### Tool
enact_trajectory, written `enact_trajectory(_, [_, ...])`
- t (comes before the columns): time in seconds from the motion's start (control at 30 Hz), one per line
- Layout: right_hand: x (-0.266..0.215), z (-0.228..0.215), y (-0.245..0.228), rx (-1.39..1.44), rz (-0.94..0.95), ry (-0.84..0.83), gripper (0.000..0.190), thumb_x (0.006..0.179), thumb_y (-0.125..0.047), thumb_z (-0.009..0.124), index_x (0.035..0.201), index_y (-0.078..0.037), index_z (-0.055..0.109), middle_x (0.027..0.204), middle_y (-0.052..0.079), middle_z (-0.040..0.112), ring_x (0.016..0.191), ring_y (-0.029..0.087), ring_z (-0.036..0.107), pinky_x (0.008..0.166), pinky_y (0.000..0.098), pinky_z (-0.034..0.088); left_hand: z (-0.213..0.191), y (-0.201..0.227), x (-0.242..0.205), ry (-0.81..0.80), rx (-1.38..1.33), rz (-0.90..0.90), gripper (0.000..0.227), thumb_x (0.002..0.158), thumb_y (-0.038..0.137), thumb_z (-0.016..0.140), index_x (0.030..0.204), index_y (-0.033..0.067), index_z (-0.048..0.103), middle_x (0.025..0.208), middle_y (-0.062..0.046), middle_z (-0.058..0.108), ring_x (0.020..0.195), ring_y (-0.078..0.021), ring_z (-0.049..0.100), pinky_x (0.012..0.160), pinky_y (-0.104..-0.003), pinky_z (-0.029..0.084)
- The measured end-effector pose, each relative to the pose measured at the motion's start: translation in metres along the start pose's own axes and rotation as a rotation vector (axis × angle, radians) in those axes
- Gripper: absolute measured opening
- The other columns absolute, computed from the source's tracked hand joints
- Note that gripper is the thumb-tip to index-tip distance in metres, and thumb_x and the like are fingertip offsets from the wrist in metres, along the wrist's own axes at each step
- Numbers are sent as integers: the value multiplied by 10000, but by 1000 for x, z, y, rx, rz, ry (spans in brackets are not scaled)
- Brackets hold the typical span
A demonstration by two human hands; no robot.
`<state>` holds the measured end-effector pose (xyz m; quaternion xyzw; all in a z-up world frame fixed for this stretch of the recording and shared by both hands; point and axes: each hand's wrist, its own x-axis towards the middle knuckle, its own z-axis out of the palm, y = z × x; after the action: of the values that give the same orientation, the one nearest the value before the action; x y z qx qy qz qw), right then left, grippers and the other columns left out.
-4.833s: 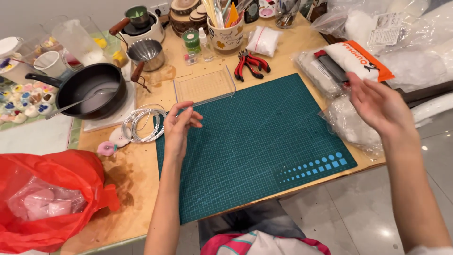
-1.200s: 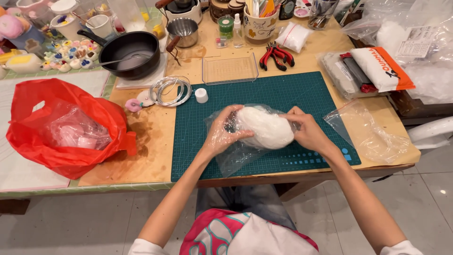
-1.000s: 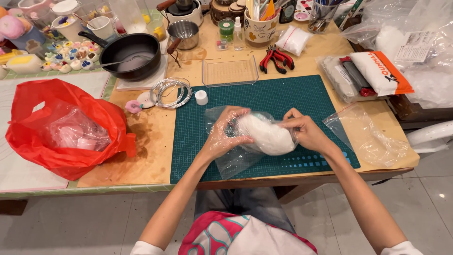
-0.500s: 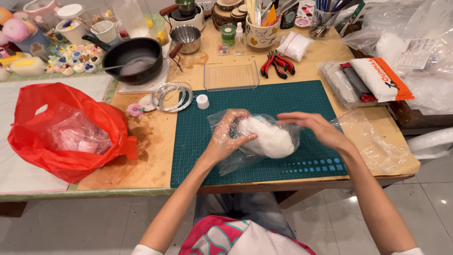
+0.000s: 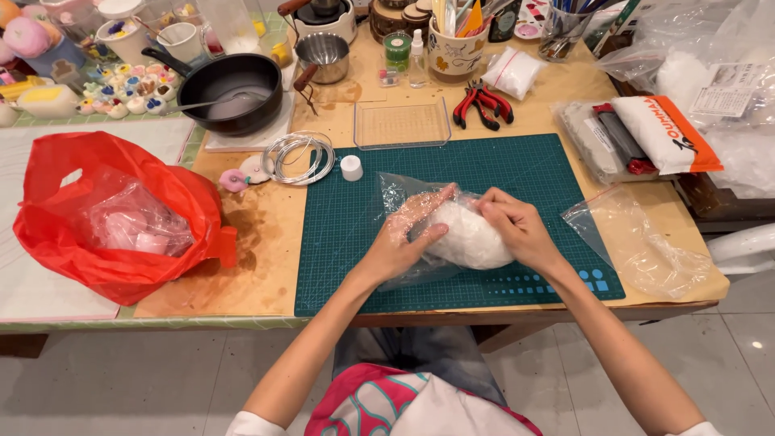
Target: Kneading and preparing a white clay-like craft material at a workbench.
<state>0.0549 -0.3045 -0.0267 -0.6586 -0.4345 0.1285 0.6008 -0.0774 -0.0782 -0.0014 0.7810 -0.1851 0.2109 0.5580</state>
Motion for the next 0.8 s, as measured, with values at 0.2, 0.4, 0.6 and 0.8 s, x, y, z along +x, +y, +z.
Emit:
enact_trajectory(0.2, [-4,16,-5,20,-8,220,324,1097,-160,485,962,57,685,898,-19,559,783,42,477,674,199,393,-8,-4,13,-44,-32,-97,491,946,239,765,1380,64,618,1443,-102,636,1344,-238,601,1150,-361,459])
enact_trajectory(0.4, [-1,18,12,92,22,307,266,1127,-162,543,948,10,640,895,-54,520,793,12,450,674,183,367,-17,7,11,-22,225,-52,480,812,309,868,1173,65,666,1179,-89,608,1154,-271,628,992,-360,520])
enact_trajectory(0.6, [4,24,18,107,109,545,302,1110,-233,605,914,-17,682,804,-60,600,704,4,466,602,192,363,-17,-15,-1,-4,118,51,496,826,306,877,1182,80,616,1216,-88,616,1174,-263,631,1020,-363,519])
enact_trajectory(0.8, [12,5,40,81,185,625,321,1101,-256,608,910,-12,691,792,-63,607,711,13,471,608,209,382,-28,-24,16,-178,87,-163,605,869,281,832,1331,58,512,1220,-135,702,1152,-277,700,995,-382,543])
